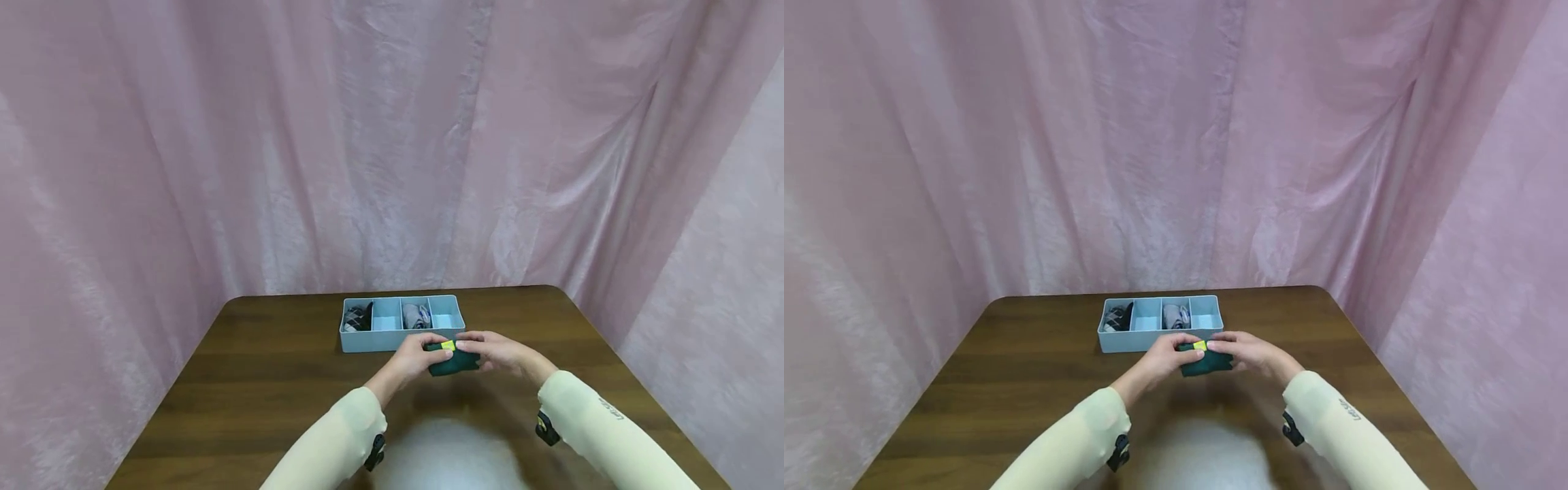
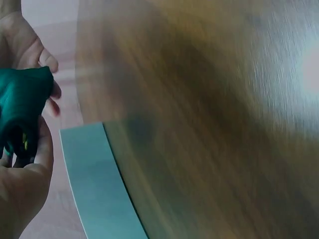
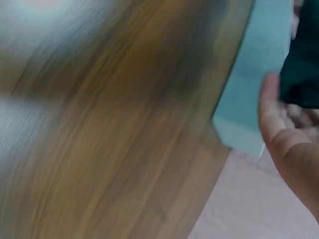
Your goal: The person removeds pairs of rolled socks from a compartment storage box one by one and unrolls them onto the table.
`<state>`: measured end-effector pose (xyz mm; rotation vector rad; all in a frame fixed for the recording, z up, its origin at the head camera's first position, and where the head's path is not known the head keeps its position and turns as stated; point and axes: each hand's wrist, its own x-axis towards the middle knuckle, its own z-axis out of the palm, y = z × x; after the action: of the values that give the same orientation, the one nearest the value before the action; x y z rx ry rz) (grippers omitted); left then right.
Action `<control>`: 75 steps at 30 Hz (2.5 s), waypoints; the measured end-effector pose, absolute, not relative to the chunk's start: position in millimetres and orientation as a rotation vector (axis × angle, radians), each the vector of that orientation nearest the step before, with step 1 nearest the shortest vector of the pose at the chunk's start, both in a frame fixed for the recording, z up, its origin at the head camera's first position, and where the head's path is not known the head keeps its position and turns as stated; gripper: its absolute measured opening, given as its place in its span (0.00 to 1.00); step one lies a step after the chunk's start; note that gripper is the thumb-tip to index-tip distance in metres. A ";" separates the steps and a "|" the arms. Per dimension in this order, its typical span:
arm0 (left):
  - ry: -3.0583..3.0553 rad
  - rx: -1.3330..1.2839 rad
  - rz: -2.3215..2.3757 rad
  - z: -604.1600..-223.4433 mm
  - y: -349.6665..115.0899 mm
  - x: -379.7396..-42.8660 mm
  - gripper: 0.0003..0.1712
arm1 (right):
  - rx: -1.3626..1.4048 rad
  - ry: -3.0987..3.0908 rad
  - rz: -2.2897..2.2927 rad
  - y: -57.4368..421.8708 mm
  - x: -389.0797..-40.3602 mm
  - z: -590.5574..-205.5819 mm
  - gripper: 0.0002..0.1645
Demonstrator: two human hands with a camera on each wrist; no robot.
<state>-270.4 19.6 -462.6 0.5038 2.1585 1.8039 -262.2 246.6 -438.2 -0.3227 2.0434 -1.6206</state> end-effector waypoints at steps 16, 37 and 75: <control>2.077 0.459 1.701 -481.0 33.8 -259.9 0.16 | -0.597 2.450 -1.271 270.9 -249.1 -456.0 0.22; 2.304 0.596 1.551 -502.0 32.2 -248.8 0.20 | -0.668 2.660 -1.081 311.1 -209.9 -492.6 0.22; 2.373 1.053 1.177 -511.2 49.0 -228.1 0.02 | -0.639 2.776 -1.074 311.9 -205.6 -494.2 0.15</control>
<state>-228.1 49.0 -511.2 1.0526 2.3729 1.1772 -205.6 311.9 -494.2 -0.6392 2.7760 -1.0744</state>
